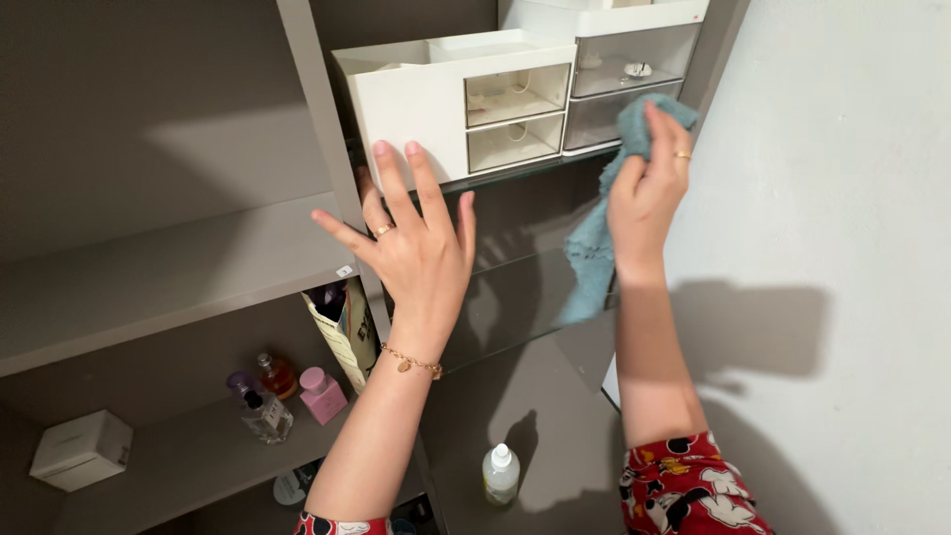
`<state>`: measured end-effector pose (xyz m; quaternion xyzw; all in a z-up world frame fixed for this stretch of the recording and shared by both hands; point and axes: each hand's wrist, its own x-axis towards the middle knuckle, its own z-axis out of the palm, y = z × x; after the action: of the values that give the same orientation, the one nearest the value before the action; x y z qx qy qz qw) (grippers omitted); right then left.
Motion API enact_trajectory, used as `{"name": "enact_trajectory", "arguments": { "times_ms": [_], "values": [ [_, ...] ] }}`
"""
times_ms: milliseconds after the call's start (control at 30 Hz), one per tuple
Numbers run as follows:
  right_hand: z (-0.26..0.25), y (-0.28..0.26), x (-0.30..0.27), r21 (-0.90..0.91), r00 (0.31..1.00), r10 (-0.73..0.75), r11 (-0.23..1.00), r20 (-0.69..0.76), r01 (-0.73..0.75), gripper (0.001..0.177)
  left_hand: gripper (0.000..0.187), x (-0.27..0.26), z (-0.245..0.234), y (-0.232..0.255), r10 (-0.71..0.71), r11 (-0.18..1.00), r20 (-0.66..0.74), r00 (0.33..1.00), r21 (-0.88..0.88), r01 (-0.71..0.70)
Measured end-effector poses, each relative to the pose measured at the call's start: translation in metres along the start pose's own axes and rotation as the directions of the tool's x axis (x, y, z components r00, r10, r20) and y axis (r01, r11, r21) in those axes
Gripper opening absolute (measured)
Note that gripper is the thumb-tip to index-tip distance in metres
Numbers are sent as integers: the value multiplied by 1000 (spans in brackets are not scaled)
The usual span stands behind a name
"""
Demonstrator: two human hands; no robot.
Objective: The person cleans the glass shelves of a wall-mounted cabinet using a spray bottle and a blue cloth. They remove small items, spray cleaner, wipe the surfaces, and then return the items to the shelves.
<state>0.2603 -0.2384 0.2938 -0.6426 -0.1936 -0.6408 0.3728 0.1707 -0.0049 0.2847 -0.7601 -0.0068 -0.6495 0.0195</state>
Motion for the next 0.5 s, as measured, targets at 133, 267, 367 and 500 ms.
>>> {"name": "enact_trajectory", "arguments": {
  "times_ms": [133,267,367,500],
  "values": [
    [2,-19,-13,-37,991,-61,997,120,66,56,66,1,2,0,19,995,26,999,93,-22],
    [1,-33,-18,-13,981,-88,996,176,91,53,57,4,6,6,47,999,56,997,-13,-46],
    [-6,-30,-13,7,985,-16,1000,170,15,55,58,6,3,9,59,997,26,998,-45,-58],
    [-16,-18,4,3,983,-43,999,177,43,57,82,21,-4,5,92,995,-9,996,26,-92]
  ]
}}
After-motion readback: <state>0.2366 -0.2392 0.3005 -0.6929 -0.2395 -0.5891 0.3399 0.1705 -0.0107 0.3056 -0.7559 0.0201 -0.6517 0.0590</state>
